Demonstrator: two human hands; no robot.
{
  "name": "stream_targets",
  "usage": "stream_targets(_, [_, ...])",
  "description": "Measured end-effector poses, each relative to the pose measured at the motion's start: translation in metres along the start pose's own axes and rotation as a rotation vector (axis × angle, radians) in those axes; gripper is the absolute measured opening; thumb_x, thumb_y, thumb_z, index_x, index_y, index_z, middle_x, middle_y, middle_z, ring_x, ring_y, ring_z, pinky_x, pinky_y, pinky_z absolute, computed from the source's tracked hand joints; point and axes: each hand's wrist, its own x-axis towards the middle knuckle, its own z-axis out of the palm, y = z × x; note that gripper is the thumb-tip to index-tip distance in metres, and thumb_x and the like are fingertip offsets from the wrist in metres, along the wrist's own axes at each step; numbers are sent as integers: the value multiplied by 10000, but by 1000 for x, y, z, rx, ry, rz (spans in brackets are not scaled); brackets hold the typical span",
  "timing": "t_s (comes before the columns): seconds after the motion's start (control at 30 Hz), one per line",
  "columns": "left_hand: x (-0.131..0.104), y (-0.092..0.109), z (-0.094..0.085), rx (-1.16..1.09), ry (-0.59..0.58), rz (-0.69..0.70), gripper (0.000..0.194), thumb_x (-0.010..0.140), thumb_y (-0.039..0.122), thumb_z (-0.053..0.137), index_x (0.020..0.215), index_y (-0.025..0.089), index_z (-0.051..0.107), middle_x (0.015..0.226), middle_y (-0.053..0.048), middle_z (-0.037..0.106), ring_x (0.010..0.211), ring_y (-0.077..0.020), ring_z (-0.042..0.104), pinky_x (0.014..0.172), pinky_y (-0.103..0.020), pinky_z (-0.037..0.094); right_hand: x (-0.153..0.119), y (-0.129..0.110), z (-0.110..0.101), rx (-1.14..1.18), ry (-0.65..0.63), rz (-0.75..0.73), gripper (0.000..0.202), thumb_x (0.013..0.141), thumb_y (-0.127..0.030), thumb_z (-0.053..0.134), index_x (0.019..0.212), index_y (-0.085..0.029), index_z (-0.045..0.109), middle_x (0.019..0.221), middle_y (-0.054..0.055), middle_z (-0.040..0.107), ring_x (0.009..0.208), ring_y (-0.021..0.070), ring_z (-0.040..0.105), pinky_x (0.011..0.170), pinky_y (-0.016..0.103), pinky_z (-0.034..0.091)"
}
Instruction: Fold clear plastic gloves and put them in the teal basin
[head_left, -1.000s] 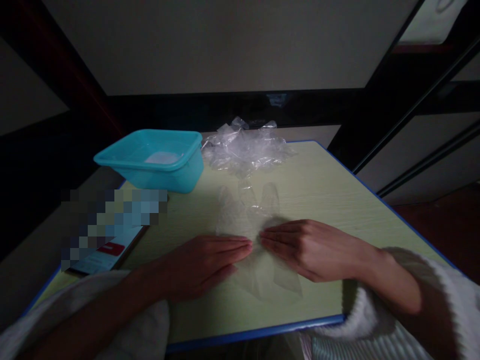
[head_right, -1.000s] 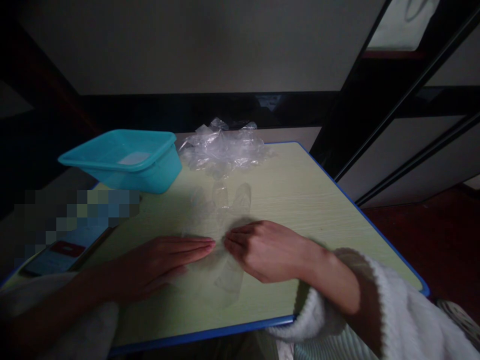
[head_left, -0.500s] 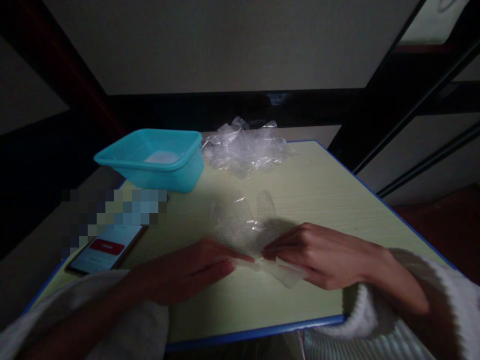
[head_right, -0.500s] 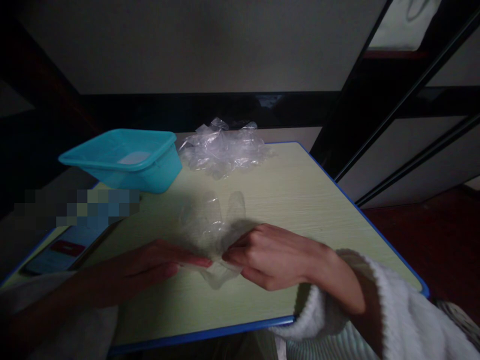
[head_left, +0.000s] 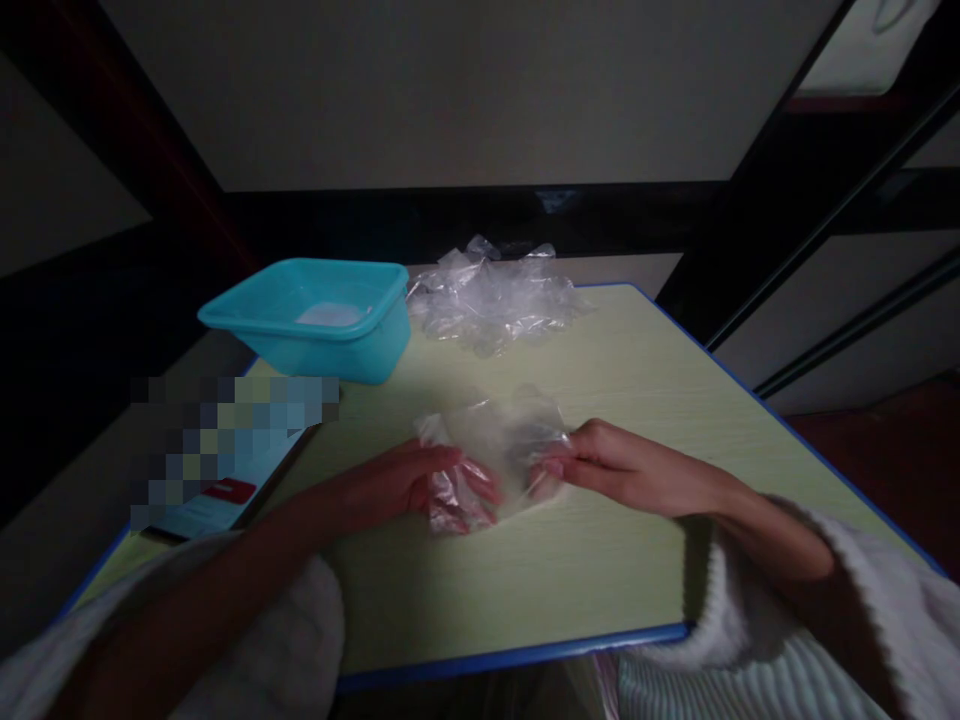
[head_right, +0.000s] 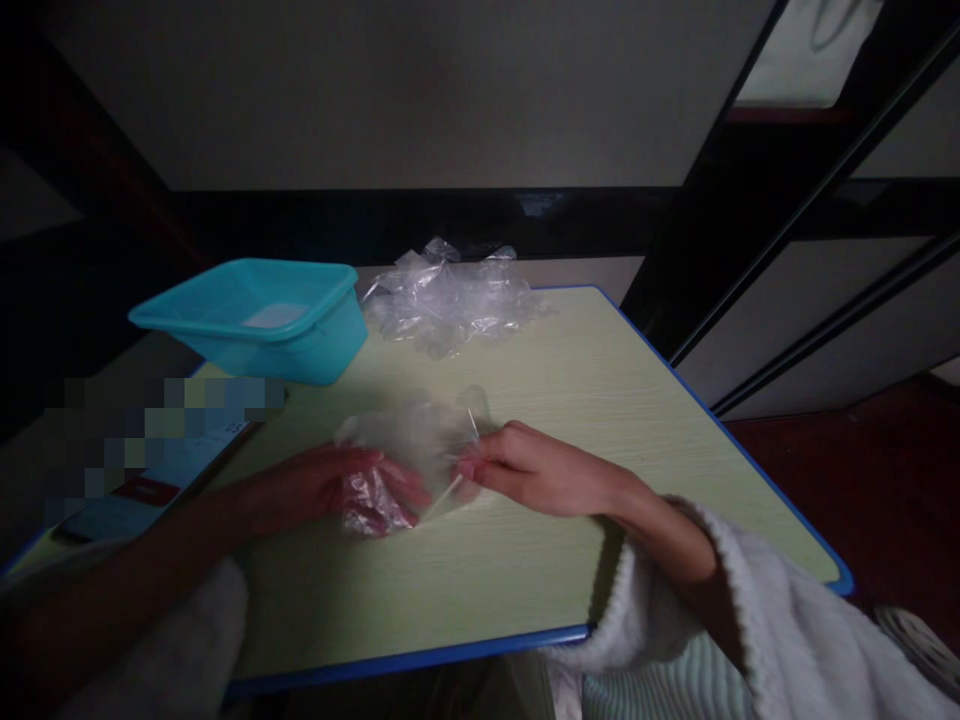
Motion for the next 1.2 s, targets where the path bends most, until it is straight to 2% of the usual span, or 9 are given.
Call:
stream_targets(0.07, [2,1,0,-74,36,-22,298,817,358,555,890,97,678,862,-92,722,791,-180,667,739,-271,492,3,7,2,158,20,58,267,913,-268,414,781,-120,594,752,36,624,740,130,584,712,282,454])
stream_targets(0.17, [6,6,0,-151,90,-109,285,864,298,458,879,99,662,832,-81,722,759,-165,671,742,-265,493,7,16,4,334,60,173,295,892,-359,447,742,-133,563,700,20,610,669,128,582,657,288,465])
stream_targets(0.3, [8,13,-1,-192,115,-166,364,914,343,352,980,104,618,962,-96,705,808,-178,678,770,-293,490,13,23,8,347,174,249,350,854,-426,482,640,-150,503,562,-38,484,523,87,453,532,244,392])
stream_targets(0.43, [2,17,-5,-145,164,-92,454,950,374,248,994,103,610,919,-85,716,833,-185,678,808,-323,477,16,24,9,380,219,312,312,829,-399,507,639,-151,491,548,-47,451,495,74,407,474,220,341])
stream_targets(0.5, [-2,16,-8,-86,173,-54,430,930,401,315,975,109,627,904,-74,721,843,-185,673,805,-313,475,17,23,9,390,231,336,283,823,-364,510,637,-152,493,537,-46,456,477,70,399,453,211,329])
stream_targets(0.6, [-7,14,-12,49,221,-26,365,761,460,590,830,110,667,834,-93,725,770,-201,673,727,-296,496,18,21,9,385,259,357,260,823,-316,493,616,-159,485,510,-50,452,448,64,379,425,201,309])
stream_targets(0.67, [-9,14,-12,183,271,3,341,657,445,693,754,119,676,769,-77,718,720,-191,659,694,-281,494,19,20,9,367,278,360,270,828,-295,478,593,-162,478,498,-48,449,441,63,369,422,200,306])
stream_targets(0.87, [-10,16,-5,547,328,-4,169,616,305,703,635,141,664,620,2,666,608,-138,602,601,-223,444,19,22,10,329,302,360,289,839,-304,466,588,-160,479,503,-41,450,446,65,384,421,203,307])
stream_targets(1.2, [-7,11,-8,381,353,-2,270,599,363,726,623,146,567,646,6,658,617,-148,643,619,-262,498,17,28,8,232,305,305,339,831,-398,476,582,-169,452,503,-55,396,446,58,353,408,208,285])
